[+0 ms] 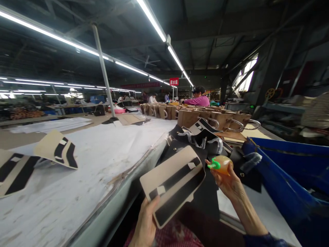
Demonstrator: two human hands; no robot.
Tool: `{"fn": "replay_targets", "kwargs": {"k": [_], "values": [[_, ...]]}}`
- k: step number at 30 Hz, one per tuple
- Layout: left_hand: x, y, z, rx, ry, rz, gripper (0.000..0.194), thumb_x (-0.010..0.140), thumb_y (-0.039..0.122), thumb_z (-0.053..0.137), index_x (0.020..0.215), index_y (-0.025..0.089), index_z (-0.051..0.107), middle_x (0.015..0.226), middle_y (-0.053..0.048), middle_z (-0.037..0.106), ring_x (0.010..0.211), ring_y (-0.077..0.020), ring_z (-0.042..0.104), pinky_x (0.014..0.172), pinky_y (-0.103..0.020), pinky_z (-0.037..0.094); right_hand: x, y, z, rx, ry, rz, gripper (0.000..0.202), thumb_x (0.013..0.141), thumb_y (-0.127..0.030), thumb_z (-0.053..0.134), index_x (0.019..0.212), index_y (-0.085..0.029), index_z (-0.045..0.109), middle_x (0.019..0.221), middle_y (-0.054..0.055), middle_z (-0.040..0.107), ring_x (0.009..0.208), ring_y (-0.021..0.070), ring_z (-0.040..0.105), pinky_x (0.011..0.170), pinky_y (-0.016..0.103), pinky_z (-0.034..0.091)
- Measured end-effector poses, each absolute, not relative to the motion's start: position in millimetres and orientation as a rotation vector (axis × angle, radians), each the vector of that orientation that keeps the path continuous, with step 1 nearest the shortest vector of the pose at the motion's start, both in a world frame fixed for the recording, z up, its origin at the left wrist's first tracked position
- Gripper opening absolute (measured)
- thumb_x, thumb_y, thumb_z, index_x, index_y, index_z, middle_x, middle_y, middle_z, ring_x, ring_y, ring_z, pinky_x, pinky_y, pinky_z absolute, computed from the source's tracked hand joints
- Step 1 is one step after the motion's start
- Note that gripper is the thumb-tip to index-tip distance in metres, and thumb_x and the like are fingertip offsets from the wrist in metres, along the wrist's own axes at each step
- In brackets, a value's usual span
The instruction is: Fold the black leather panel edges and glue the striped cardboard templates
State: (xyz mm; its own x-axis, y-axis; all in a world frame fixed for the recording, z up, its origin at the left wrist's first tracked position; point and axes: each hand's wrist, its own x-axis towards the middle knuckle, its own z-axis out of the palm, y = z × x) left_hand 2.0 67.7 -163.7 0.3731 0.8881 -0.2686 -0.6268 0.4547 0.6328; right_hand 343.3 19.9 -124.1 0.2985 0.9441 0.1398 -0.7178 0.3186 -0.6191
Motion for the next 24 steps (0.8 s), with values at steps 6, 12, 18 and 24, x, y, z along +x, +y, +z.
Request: {"fn": "replay_targets", "kwargs": {"k": [6, 12, 18, 24], "values": [[31, 54, -135, 0.852, 0.59, 0.937, 0.052, 0.072, 0.034, 0.081, 0.119, 0.015, 0.067, 0.104, -0.01, 0.078, 0.093, -0.0256, 0.073, 0.076, -0.031, 0.054, 304, 56, -154, -0.444, -0.497, 1.164, 0.057, 0.078, -0.037, 0.086, 0.128, -0.024, 0.061, 0.12, 0.006, 0.075, 0.102, 0.0203, 0.075, 0.089, 0.026, 0.062], [34, 71, -113, 0.97, 0.723, 0.846, 0.034, 0.063, 0.029, 0.084, 0.092, 0.014, 0.074, 0.082, -0.007, 0.076, 0.073, -0.0213, 0.068, 0.07, -0.031, 0.05, 284, 67, -158, -0.446, -0.518, 1.163, 0.058, 0.073, -0.039, 0.089, 0.124, -0.023, 0.065, 0.117, 0.007, 0.076, 0.1, 0.0212, 0.076, 0.085, 0.027, 0.063], [44, 86, -112, 1.117, 0.701, 0.844, 0.027, 0.069, 0.024, 0.079, 0.094, 0.015, 0.076, 0.089, -0.007, 0.079, 0.087, -0.0254, 0.069, 0.077, -0.031, 0.048, 267, 71, -146, -0.475, -0.51, 1.126, 0.043, 0.069, -0.039, 0.092, 0.104, -0.022, 0.073, 0.105, 0.005, 0.079, 0.091, 0.0204, 0.077, 0.081, 0.027, 0.064], [37, 68, -104, 0.931, 0.701, 0.944, 0.04, 0.068, 0.036, 0.078, 0.1, 0.015, 0.068, 0.09, -0.008, 0.078, 0.097, -0.0294, 0.071, 0.085, -0.036, 0.052, 238, 51, -119, -0.45, -0.513, 1.03, 0.049, 0.07, -0.034, 0.092, 0.112, -0.021, 0.072, 0.105, 0.007, 0.079, 0.095, 0.0216, 0.076, 0.083, 0.027, 0.064]]}}
